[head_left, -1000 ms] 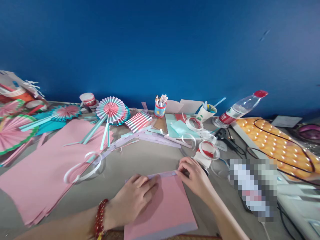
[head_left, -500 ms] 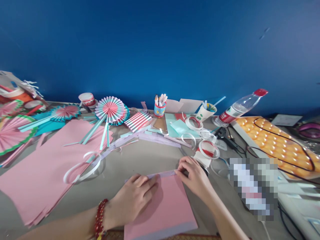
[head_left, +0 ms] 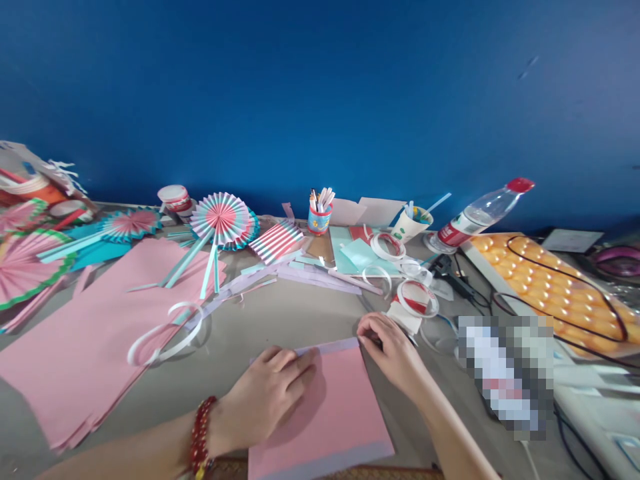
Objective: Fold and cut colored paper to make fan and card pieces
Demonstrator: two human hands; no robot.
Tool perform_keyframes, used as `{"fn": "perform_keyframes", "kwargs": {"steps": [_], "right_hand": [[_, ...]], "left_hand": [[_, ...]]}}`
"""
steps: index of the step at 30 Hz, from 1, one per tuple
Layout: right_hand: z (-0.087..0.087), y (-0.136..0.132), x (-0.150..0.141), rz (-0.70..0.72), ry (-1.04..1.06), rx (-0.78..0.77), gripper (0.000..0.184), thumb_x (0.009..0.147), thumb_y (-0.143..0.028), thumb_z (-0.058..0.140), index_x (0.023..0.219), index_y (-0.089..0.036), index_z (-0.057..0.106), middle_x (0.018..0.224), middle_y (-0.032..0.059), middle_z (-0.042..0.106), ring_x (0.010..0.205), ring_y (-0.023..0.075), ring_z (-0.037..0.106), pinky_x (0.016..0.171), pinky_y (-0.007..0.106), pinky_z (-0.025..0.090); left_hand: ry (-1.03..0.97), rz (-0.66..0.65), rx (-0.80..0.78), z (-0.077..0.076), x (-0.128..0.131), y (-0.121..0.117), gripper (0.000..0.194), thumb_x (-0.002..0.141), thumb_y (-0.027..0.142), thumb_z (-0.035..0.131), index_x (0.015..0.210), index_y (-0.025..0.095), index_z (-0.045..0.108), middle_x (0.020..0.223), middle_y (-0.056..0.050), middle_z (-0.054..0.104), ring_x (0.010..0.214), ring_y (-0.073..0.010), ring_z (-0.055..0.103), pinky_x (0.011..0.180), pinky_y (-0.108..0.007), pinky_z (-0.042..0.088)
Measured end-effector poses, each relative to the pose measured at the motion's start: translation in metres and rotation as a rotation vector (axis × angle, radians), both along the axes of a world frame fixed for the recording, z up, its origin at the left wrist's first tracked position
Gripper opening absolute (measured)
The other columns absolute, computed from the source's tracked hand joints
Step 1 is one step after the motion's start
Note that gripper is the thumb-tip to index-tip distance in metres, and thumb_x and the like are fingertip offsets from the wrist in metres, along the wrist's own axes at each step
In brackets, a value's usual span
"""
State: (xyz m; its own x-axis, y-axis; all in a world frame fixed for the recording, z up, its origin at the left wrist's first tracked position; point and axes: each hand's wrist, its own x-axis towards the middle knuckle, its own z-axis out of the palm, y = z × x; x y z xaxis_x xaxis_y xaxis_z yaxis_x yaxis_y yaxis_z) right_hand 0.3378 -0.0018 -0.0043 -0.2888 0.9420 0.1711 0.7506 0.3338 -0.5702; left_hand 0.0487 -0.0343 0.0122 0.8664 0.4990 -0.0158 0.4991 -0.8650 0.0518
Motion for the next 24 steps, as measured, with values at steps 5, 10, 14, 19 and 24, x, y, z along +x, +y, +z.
{"fn": "perform_keyframes", "kwargs": {"steps": [5, 10, 14, 19, 24], "right_hand": [[0.011, -0.005, 0.0, 0.06, -0.015, 0.051, 0.026, 0.09, -0.008, 0.038, 0.094, -0.022, 0.059, 0.099, 0.0056, 0.063, 0.096, 0.0198, 0.059, 0.086, 0.035, 0.047], [0.02, -0.028, -0.008, 0.131, -0.225, 0.062, 0.052, 0.083, -0.001, 0.037, 0.121, -0.027, 0.061, 0.12, 0.0071, 0.059, 0.11, 0.0221, 0.055, 0.091, 0.036, 0.049], [0.011, -0.045, -0.009, 0.142, -0.401, 0.101, 0.069, 0.074, 0.002, 0.039, 0.132, -0.029, 0.057, 0.131, 0.0075, 0.055, 0.114, 0.0253, 0.053, 0.092, 0.041, 0.051], [-0.001, -0.052, -0.006, 0.105, -0.495, 0.154, 0.065, 0.074, 0.002, 0.041, 0.128, -0.026, 0.061, 0.131, 0.0078, 0.058, 0.115, 0.0268, 0.052, 0.093, 0.043, 0.051], [-0.001, -0.053, -0.013, 0.08, -0.479, 0.186, 0.054, 0.079, -0.003, 0.044, 0.125, -0.024, 0.064, 0.133, 0.0082, 0.058, 0.114, 0.026, 0.053, 0.092, 0.04, 0.05]], "left_hand": [[-0.01, 0.03, 0.01, -0.002, 0.001, -0.001, 0.043, 0.099, 0.033, 0.041, 0.139, 0.017, 0.047, 0.151, -0.008, 0.04, 0.104, -0.0228, 0.047, 0.087, -0.038, 0.035], [-0.049, 0.043, -0.062, 0.002, 0.002, 0.0, 0.048, 0.1, 0.042, 0.041, 0.141, 0.017, 0.043, 0.152, -0.005, 0.039, 0.106, -0.0231, 0.045, 0.088, -0.038, 0.035], [-0.043, 0.006, -0.084, 0.006, 0.004, 0.004, 0.056, 0.099, 0.049, 0.037, 0.145, 0.017, 0.038, 0.15, -0.007, 0.042, 0.105, -0.0234, 0.045, 0.085, -0.037, 0.036], [-0.022, 0.012, -0.049, 0.006, 0.009, 0.005, 0.06, 0.097, 0.052, 0.039, 0.144, 0.014, 0.04, 0.146, -0.01, 0.047, 0.104, -0.0246, 0.048, 0.084, -0.037, 0.037], [-0.09, 0.005, -0.053, 0.0, 0.022, 0.007, 0.061, 0.099, 0.052, 0.033, 0.144, 0.011, 0.04, 0.148, -0.013, 0.043, 0.127, -0.027, 0.041, 0.104, -0.04, 0.032]]}}
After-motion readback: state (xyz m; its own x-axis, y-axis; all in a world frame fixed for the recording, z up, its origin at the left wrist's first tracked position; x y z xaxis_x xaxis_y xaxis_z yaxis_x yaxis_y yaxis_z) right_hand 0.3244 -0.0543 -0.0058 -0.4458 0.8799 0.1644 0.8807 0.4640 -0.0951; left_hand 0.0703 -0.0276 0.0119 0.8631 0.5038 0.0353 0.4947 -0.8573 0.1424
